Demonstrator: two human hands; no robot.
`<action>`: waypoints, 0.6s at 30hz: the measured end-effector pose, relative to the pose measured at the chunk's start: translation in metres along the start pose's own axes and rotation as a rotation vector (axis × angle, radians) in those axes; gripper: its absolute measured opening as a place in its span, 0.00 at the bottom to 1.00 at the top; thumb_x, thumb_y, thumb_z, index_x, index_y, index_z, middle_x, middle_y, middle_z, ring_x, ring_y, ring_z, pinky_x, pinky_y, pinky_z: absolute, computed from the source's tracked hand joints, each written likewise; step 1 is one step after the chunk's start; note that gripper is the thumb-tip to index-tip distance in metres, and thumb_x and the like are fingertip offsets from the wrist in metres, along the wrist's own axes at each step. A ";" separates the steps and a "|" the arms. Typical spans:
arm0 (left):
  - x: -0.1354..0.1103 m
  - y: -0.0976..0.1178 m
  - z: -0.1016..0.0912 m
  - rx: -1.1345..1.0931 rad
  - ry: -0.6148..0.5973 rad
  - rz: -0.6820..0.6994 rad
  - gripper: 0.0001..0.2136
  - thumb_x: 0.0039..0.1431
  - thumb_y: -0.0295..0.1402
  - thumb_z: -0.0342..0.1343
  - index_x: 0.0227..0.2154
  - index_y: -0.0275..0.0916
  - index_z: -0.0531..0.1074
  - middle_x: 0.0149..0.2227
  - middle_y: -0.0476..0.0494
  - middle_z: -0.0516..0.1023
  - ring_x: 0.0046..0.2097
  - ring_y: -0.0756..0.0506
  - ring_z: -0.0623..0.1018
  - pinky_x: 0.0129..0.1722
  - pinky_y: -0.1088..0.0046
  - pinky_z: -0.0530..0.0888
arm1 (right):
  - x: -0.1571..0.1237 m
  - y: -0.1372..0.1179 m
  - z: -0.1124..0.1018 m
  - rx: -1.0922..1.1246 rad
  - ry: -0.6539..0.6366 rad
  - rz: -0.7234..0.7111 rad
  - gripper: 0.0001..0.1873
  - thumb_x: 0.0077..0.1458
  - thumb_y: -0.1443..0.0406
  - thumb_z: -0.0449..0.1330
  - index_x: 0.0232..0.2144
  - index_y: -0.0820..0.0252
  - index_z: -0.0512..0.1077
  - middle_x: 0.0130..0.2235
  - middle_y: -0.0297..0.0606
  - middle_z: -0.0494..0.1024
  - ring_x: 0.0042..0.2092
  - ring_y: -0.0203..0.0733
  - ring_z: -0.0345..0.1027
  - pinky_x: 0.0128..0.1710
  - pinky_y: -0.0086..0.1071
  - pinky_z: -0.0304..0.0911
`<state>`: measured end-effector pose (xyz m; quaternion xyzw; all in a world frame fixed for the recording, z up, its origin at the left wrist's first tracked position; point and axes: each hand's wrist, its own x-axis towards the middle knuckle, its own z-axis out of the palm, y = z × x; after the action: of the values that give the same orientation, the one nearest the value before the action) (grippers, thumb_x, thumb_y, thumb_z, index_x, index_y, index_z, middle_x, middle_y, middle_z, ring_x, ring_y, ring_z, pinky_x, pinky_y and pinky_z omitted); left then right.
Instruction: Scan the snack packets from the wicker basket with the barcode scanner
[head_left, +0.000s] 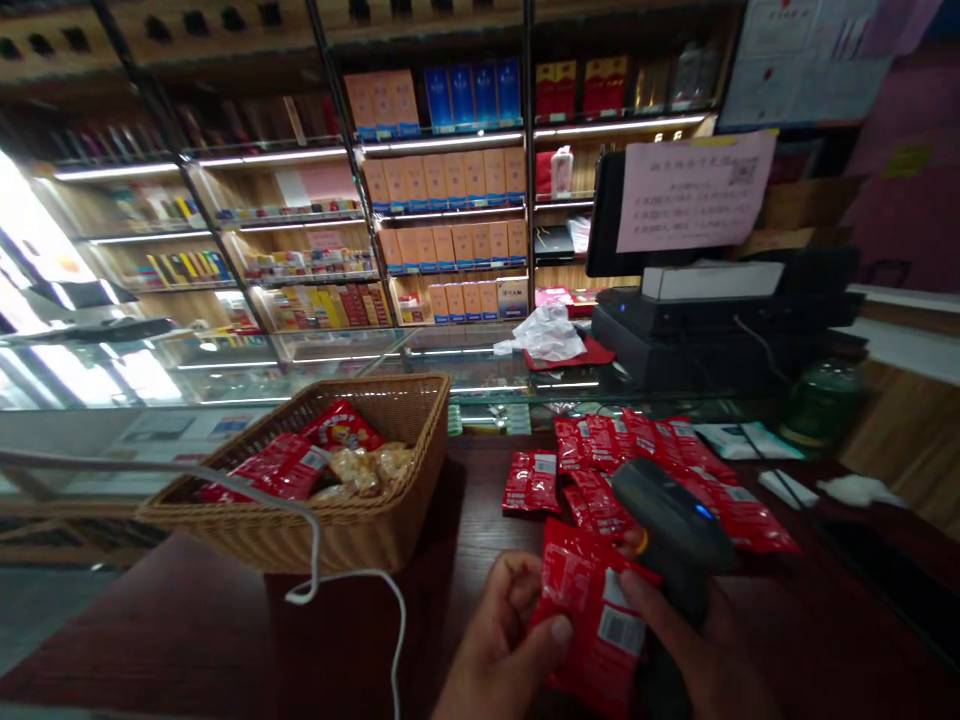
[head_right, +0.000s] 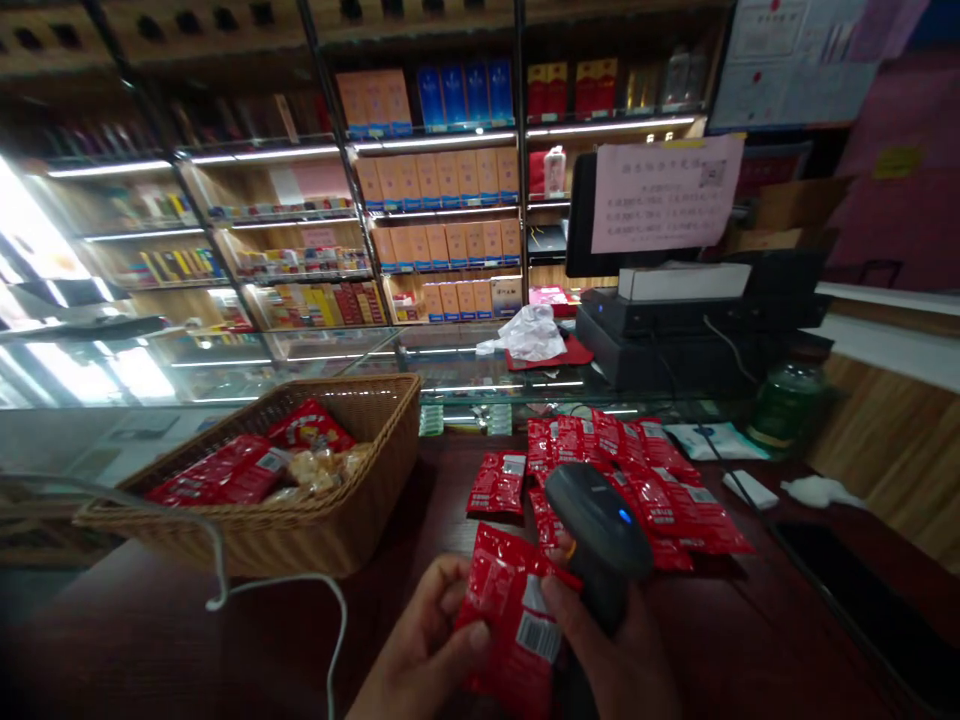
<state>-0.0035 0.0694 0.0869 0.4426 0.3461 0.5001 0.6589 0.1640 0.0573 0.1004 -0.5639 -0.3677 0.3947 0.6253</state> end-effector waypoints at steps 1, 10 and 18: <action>0.000 -0.001 0.000 -0.024 -0.021 -0.045 0.19 0.50 0.45 0.69 0.41 0.42 0.74 0.31 0.49 0.77 0.30 0.49 0.74 0.32 0.75 0.70 | -0.002 -0.001 0.001 0.033 -0.008 0.024 0.17 0.48 0.54 0.69 0.39 0.54 0.81 0.40 0.39 0.83 0.45 0.54 0.77 0.43 0.35 0.71; -0.003 -0.006 -0.011 -0.028 0.095 -0.155 0.27 0.49 0.51 0.67 0.49 0.41 0.78 0.39 0.41 0.83 0.33 0.45 0.80 0.31 0.72 0.76 | 0.008 0.009 -0.011 0.030 -0.071 -0.071 0.06 0.52 0.63 0.66 0.35 0.54 0.80 0.42 0.35 0.83 0.46 0.47 0.76 0.44 0.26 0.71; -0.005 -0.016 -0.023 0.229 0.055 -0.203 0.26 0.44 0.57 0.66 0.33 0.36 0.81 0.26 0.40 0.84 0.28 0.44 0.82 0.27 0.75 0.74 | 0.032 0.039 -0.014 0.199 -0.126 0.130 0.23 0.40 0.58 0.75 0.39 0.60 0.79 0.39 0.42 0.82 0.42 0.56 0.76 0.36 0.37 0.75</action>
<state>-0.0203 0.0679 0.0637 0.4635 0.4618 0.4003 0.6416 0.1867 0.0823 0.0608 -0.4958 -0.3279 0.5037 0.6268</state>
